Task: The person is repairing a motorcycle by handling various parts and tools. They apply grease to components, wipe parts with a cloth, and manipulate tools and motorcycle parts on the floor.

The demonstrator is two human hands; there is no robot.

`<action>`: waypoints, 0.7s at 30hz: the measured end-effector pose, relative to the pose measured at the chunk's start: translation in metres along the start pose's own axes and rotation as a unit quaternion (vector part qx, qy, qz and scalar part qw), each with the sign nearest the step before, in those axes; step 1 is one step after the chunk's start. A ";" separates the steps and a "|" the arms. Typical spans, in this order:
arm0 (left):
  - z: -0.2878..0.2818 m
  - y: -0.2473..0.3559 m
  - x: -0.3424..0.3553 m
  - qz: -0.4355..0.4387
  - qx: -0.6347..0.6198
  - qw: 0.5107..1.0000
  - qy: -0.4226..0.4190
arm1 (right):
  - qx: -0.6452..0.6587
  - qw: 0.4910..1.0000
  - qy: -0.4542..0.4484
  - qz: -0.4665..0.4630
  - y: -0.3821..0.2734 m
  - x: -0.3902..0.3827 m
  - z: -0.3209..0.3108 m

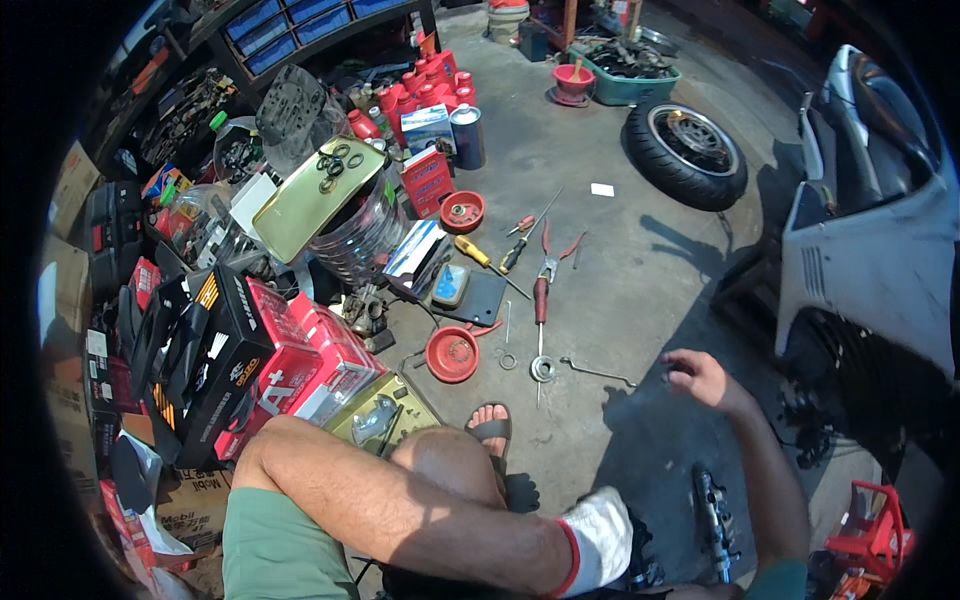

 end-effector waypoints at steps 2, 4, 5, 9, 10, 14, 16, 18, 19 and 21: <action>0.000 -0.020 0.010 -0.002 -0.037 0.999 -0.008 | 0.073 0.997 0.020 0.028 0.007 0.056 -0.003; 0.000 -0.036 0.021 -0.011 -0.070 0.997 -0.015 | 0.144 0.988 0.044 0.039 0.010 0.110 -0.004; 0.001 -0.044 0.027 -0.015 -0.085 0.996 -0.020 | 0.177 0.982 0.059 0.039 0.012 0.131 -0.004; -0.002 -0.067 0.053 -0.024 -0.149 0.987 -0.050 | 0.272 0.950 0.118 0.093 0.022 0.181 -0.003; -0.002 -0.071 0.058 -0.031 -0.163 0.984 -0.061 | 0.292 0.941 0.130 0.107 0.025 0.188 0.000; 0.005 -0.079 0.075 -0.057 -0.201 0.971 -0.116 | 0.387 0.888 0.188 0.165 0.058 0.194 0.022; 0.011 -0.079 0.083 -0.070 -0.200 0.967 -0.143 | 0.408 0.864 0.221 0.195 0.069 0.185 0.033; 0.016 -0.085 0.082 -0.075 -0.203 0.961 -0.171 | 0.413 0.848 0.243 0.227 0.067 0.177 0.043; 0.021 -0.092 0.080 -0.049 -0.225 0.954 -0.191 | 0.410 0.841 0.253 0.246 0.065 0.172 0.046; 0.026 -0.104 0.071 -0.078 -0.309 0.921 -0.224 | 0.417 0.822 0.275 0.275 0.062 0.159 0.054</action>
Point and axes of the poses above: each hand's wrist, its own x-axis towards the middle knuckle, its own z-axis out of the palm, y = z × x, the point moved 3 cm from there along x, towards the middle knuckle, and after that the axes turned 5 degrees about -y, right-handed, at the moved point
